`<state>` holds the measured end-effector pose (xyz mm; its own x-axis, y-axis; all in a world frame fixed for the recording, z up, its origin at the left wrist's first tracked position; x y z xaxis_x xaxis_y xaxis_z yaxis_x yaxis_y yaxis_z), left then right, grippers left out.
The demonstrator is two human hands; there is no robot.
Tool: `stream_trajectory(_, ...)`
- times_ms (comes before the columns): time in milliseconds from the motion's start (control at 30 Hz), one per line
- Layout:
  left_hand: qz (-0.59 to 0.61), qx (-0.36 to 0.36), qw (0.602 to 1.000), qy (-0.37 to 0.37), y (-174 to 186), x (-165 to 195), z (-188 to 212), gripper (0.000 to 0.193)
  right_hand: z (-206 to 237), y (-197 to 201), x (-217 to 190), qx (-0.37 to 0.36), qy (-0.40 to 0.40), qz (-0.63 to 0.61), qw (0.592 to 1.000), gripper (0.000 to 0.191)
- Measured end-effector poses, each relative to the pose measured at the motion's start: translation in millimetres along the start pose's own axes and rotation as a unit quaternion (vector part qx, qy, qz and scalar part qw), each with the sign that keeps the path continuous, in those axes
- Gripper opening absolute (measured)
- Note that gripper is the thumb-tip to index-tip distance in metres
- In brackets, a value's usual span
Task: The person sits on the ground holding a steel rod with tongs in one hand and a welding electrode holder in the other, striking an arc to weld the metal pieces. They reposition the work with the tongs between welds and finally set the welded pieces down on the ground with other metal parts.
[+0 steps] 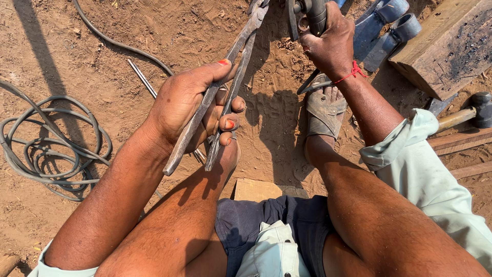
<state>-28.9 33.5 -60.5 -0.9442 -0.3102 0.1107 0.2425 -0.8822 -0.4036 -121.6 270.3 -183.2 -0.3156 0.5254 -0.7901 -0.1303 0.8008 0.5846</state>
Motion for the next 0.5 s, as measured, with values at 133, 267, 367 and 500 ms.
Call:
stream_trajectory(133,0.015,-0.021,1.0,0.006,-1.6,-1.0,-0.3,0.033,1.0,-0.1,0.9,-0.005,-0.003,-0.005,1.0,0.028)
stream_trajectory(267,0.009,-0.012,1.0,-0.002,0.6,-0.1,-0.3,0.033,0.3,0.4,-2.6,-0.007,0.004,-0.003,1.0,0.03)
stream_trajectory(367,0.006,-0.013,1.0,0.0,1.6,0.8,-1.0,0.032,1.1,1.0,-3.0,-0.008,-0.021,-0.002,1.0,0.025)
stream_trajectory(500,-0.121,-0.006,0.992,-0.048,2.0,2.1,0.3,0.027,6.6,12.6,-9.2,0.038,0.001,-0.064,0.997,0.021)
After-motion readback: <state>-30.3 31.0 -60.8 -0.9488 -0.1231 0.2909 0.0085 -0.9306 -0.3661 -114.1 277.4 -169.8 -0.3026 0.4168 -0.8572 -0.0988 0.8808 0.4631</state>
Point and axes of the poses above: each hand's wrist, its own z-axis away from the middle knuckle, its own y-axis out of the back of the hand, x = y × z, the point moved 8 cm from there along -z, towards the middle knuckle, and after that the axes turned 9 degrees about y, right-handed, at the moved point
